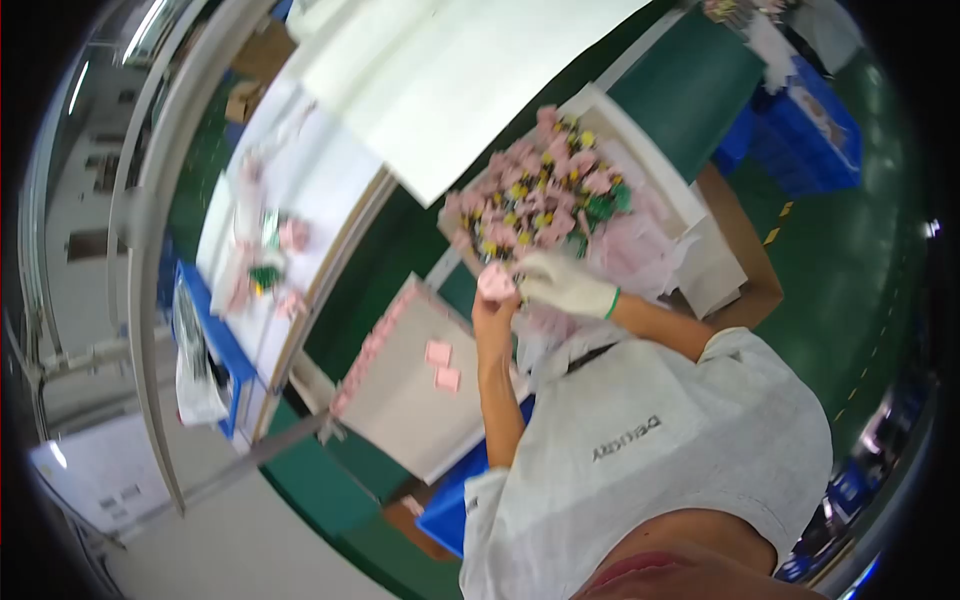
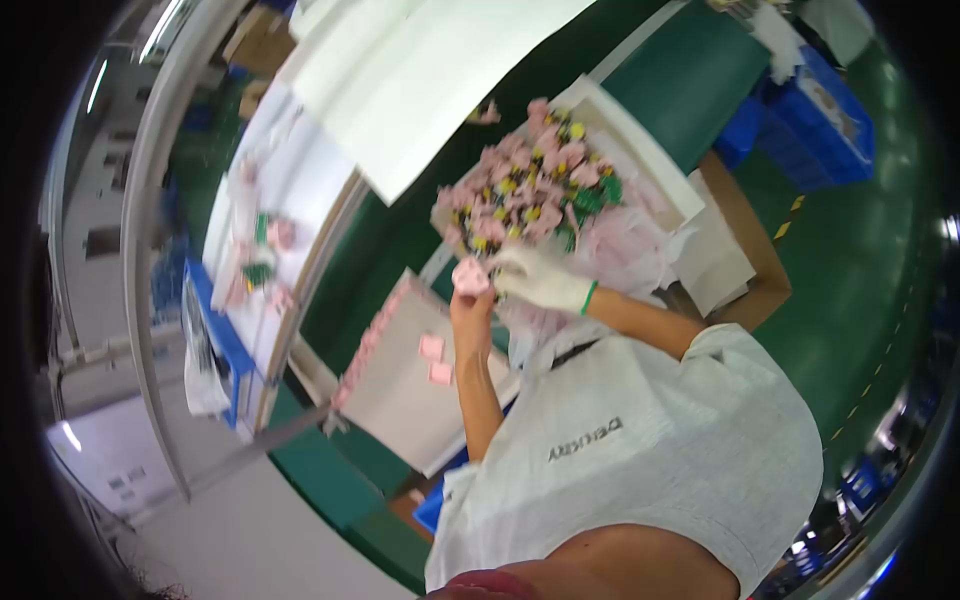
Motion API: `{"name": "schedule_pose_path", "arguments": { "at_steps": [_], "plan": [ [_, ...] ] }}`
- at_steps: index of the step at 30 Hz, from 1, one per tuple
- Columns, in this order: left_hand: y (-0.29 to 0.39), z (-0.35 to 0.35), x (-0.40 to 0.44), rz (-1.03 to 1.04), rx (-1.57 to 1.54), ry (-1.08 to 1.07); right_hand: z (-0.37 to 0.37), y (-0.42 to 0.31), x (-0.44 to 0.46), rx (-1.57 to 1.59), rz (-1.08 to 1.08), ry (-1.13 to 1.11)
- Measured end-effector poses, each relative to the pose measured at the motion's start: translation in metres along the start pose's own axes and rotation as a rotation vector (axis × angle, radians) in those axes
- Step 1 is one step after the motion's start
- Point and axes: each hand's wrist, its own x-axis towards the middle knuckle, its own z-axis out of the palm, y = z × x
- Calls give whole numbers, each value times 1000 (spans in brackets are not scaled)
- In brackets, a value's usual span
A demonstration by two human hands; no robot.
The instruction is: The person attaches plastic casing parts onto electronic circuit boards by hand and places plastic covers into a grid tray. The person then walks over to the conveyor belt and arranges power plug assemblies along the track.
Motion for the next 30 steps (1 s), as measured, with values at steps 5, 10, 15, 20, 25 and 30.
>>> {"name": "schedule_pose_path", "arguments": {
  "at_steps": [5, 10, 15, 20, 25, 30],
  "plan": [
    [25, 15, -11, -33, -123, 89, -35, -10, -19, 76, 97, -315],
    [68, 40, -24, 170, -491, -97, -32, 14, -41, -179, -102, -444],
    [87, -5, -37, 436, -592, -13, -24, 29, -39, -157, 310, -825],
    [55, -114, -24, 397, -253, 448, -31, -22, -18, 75, 299, -627],
    [15, -188, 24, 231, -472, 638, 18, 19, 90, -185, 88, -730],
    [-3, -262, 153, 386, -450, 636, 67, -20, 198, 417, 492, -49]
  ]
}}
